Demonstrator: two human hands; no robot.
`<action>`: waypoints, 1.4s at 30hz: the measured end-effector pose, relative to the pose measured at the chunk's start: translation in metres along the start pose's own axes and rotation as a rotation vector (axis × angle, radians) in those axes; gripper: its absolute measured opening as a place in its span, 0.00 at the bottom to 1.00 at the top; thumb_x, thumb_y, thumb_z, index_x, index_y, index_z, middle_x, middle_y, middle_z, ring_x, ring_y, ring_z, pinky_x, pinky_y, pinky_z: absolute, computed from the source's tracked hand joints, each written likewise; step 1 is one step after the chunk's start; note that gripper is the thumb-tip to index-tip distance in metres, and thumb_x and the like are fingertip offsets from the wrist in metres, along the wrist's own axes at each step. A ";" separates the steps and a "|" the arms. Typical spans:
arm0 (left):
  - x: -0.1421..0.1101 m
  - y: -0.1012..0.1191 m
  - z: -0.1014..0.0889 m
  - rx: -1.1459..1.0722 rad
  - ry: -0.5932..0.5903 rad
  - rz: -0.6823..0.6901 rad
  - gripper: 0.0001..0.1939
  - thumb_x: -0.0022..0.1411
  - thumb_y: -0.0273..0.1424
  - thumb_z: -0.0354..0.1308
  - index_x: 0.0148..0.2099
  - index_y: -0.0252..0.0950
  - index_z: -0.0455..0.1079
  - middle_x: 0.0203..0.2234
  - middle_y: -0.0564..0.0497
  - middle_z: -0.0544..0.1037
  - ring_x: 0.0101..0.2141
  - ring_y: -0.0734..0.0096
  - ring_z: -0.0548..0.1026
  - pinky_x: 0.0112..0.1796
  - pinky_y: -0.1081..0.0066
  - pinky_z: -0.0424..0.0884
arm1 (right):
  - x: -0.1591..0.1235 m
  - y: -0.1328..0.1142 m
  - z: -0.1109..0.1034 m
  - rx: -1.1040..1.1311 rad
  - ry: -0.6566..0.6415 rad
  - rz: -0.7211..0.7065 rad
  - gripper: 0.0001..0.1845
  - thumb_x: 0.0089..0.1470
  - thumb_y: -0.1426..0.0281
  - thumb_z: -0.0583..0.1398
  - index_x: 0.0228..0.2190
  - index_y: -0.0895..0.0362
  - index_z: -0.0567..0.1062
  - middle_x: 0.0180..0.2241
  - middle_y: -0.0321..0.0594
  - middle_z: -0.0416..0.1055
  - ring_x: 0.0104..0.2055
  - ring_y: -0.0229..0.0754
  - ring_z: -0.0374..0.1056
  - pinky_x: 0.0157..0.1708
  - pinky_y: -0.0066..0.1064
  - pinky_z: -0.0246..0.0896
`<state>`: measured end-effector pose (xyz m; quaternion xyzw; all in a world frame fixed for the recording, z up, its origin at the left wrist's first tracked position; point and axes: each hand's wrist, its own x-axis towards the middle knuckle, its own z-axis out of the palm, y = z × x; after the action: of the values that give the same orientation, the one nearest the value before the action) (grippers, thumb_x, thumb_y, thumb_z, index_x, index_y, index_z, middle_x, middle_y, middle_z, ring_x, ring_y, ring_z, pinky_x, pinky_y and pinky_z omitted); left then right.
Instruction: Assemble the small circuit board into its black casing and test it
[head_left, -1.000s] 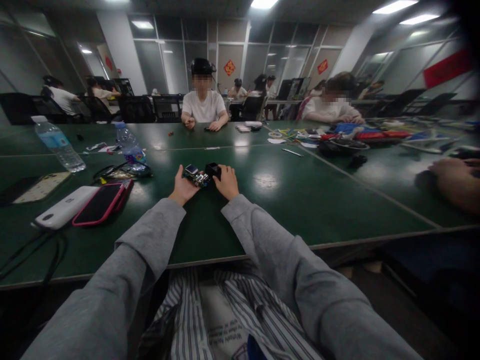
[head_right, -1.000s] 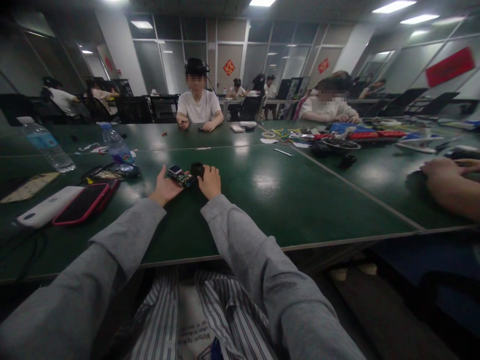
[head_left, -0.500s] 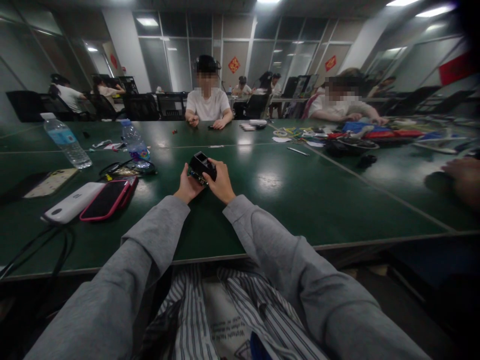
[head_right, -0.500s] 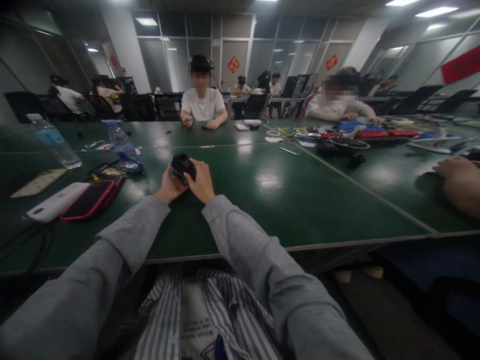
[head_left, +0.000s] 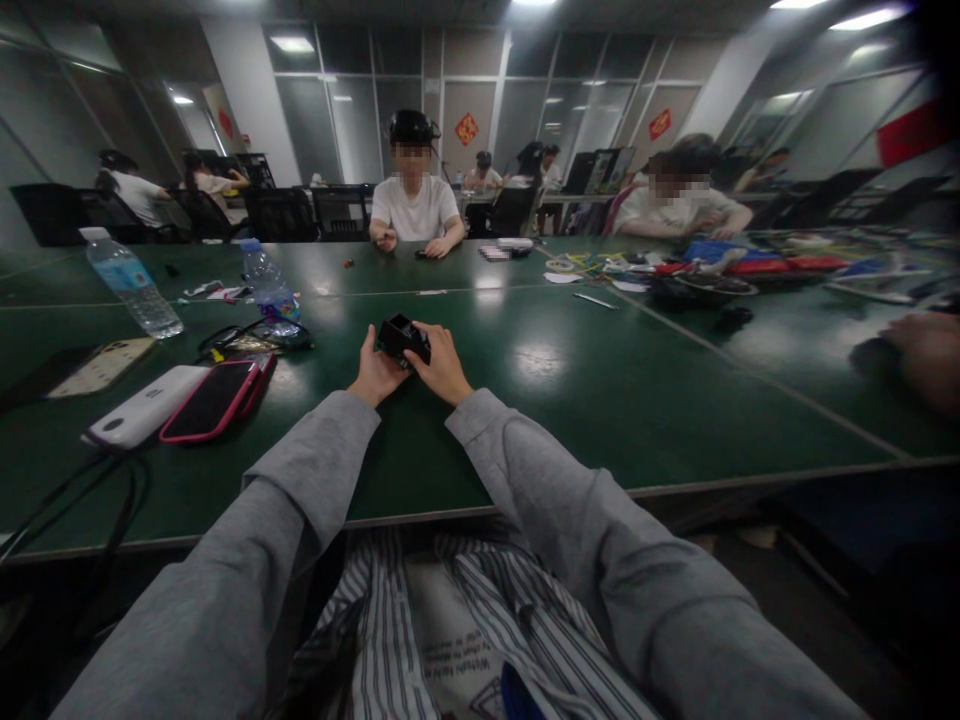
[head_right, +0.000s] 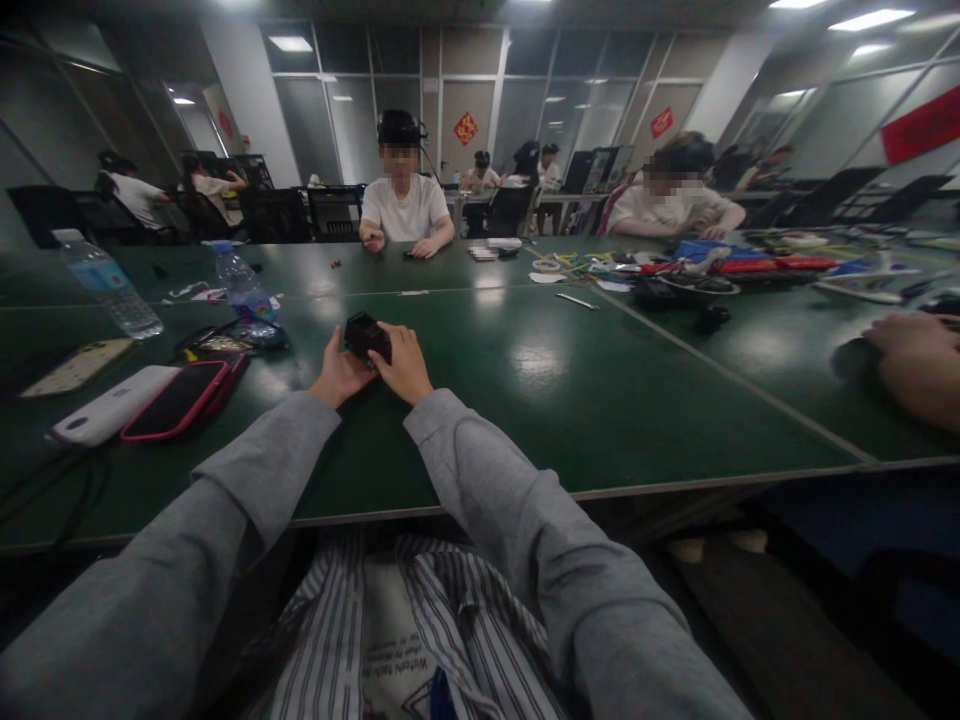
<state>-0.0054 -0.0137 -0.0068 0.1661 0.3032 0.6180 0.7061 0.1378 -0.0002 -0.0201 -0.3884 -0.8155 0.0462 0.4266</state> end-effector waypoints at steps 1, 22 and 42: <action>0.001 0.000 -0.001 -0.004 -0.008 -0.003 0.30 0.65 0.54 0.48 0.51 0.35 0.72 0.34 0.42 0.80 0.38 0.56 0.78 0.44 0.60 0.73 | 0.000 0.001 0.002 -0.004 -0.024 0.002 0.28 0.63 0.64 0.56 0.62 0.56 0.60 0.57 0.50 0.65 0.57 0.52 0.60 0.57 0.46 0.57; 0.003 0.003 -0.002 -0.034 0.017 0.001 0.19 0.66 0.45 0.51 0.43 0.35 0.74 0.29 0.46 0.80 0.31 0.61 0.78 0.43 0.62 0.74 | -0.005 0.017 0.018 0.134 -0.154 0.050 0.37 0.57 0.66 0.62 0.63 0.58 0.55 0.58 0.54 0.62 0.58 0.53 0.60 0.58 0.50 0.56; 0.000 0.006 -0.001 -0.016 -0.034 0.005 0.20 0.68 0.44 0.51 0.37 0.33 0.74 0.29 0.45 0.80 0.33 0.62 0.78 0.45 0.62 0.72 | -0.005 0.024 0.021 0.289 -0.126 0.015 0.37 0.54 0.67 0.64 0.61 0.54 0.56 0.58 0.52 0.63 0.57 0.54 0.62 0.56 0.49 0.60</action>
<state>-0.0109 -0.0129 -0.0035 0.1719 0.2856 0.6192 0.7109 0.1379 0.0182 -0.0463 -0.3254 -0.8225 0.1906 0.4258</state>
